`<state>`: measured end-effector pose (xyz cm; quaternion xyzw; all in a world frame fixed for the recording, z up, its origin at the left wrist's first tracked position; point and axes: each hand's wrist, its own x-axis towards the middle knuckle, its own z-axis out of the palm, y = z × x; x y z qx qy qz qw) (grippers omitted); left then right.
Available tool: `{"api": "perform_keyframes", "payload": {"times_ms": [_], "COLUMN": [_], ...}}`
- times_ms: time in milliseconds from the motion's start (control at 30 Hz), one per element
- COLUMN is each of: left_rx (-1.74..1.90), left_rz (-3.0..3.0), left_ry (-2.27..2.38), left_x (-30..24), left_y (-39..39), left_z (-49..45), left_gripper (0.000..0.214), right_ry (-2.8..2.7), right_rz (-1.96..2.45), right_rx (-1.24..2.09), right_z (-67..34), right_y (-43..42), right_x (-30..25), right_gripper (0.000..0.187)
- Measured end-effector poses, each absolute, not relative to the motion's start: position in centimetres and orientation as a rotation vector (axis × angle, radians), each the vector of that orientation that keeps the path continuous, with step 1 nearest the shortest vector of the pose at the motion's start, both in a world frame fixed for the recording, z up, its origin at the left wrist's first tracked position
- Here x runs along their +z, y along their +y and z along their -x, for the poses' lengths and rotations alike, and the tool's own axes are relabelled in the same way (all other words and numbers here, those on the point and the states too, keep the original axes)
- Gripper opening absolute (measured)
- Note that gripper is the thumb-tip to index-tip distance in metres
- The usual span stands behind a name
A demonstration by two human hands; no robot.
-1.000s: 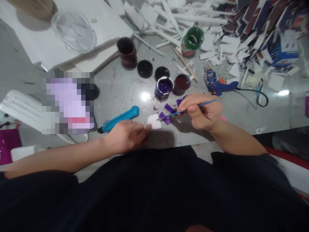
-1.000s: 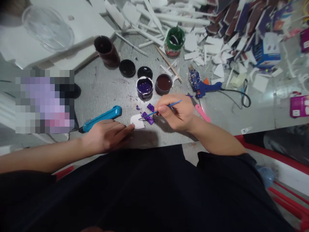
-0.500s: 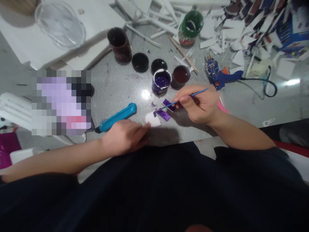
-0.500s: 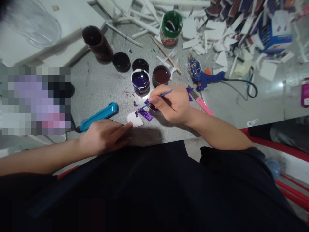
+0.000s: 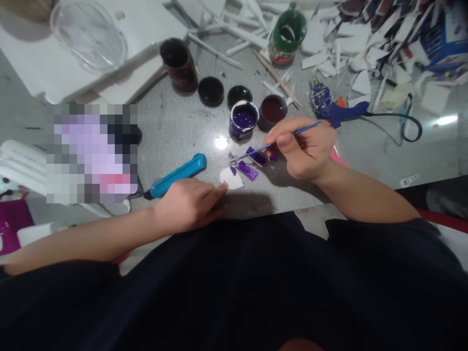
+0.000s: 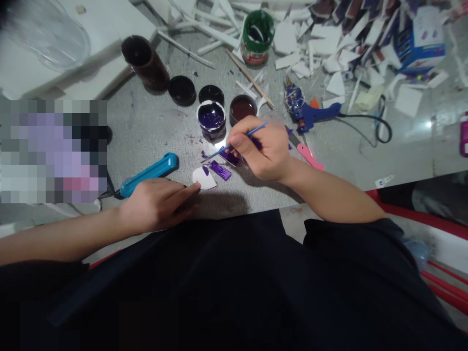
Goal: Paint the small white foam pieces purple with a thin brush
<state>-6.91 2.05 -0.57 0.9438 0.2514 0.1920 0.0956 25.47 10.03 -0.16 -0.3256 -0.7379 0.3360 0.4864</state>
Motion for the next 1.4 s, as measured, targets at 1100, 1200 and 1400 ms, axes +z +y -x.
{"api": "perform_keyframes", "payload": {"times_ms": [1100, 1200, 1400], "left_rx": [0.572, 0.559, 0.571], "left_rz": [-2.859, -2.87, -2.867], "left_ry": [0.722, 0.72, 0.702], "left_x": [0.09, 0.11, -0.07], "left_y": [2.28, 2.3, 2.24], "left_z": [6.44, 6.43, 6.64], "left_gripper": [0.031, 0.031, 0.03], "right_ry": [-1.902, -1.85, -1.812], "right_rz": [0.737, 0.69, 0.707], "right_rx": [0.989, 0.919, 1.027], "right_z": [-25.64, -25.4, -25.49], "right_y": [10.38, 10.5, 10.5], "right_x": [0.11, -0.27, -0.13], "right_gripper": [0.04, 0.034, 0.043]}}
